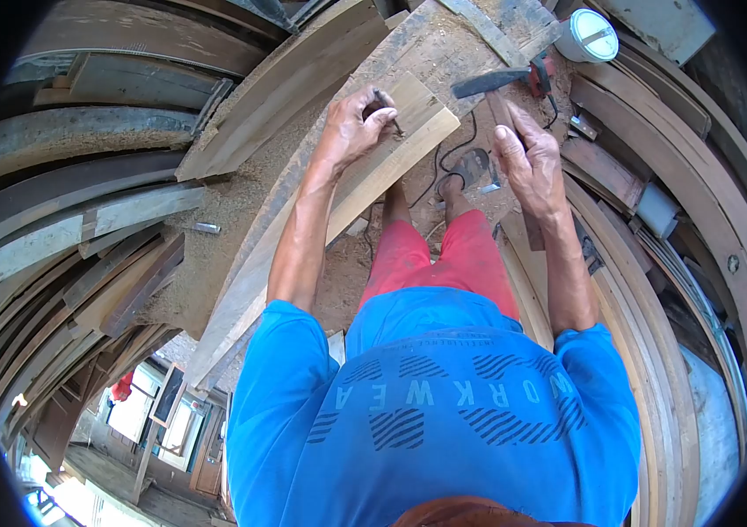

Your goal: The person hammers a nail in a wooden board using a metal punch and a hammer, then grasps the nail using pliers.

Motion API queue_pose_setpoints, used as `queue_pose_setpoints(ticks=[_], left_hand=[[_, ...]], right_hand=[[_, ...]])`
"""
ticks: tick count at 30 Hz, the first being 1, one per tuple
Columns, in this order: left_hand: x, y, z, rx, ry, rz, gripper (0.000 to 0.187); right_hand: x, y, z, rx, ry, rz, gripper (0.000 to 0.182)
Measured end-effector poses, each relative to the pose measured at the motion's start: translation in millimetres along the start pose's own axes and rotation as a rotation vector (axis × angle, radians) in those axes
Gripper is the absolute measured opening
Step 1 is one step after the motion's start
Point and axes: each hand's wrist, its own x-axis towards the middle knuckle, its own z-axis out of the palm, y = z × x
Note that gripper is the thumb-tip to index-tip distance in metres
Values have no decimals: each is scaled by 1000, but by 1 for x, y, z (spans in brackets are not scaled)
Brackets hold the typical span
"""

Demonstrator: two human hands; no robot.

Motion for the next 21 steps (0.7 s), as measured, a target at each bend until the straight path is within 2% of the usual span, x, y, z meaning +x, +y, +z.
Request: queue_pose_setpoints(ticks=[2,9,11,14,17,18,21], left_hand=[[-6,-7,-1,81,25,72,7],[-20,-11,10,195,127,191,7],[-21,-8,15,256,162,307,9],[-25,-11,19,272,211,391,12],[-28,-17,23,280,262,393,12],[-30,-17,23,289,280,382,11],[-33,-19,27,194,313,389,10]], right_hand=[[6,-11,-4,-27,-18,-4,46],[22,-42,2,-195,-40,-347,44],[24,-54,5,-187,-65,-415,43],[33,-37,21,-338,-4,-668,41],[33,-61,20,-802,-398,-245,42],[34,-59,19,-754,-378,-265,43],[32,-53,20,-482,-116,-595,43]])
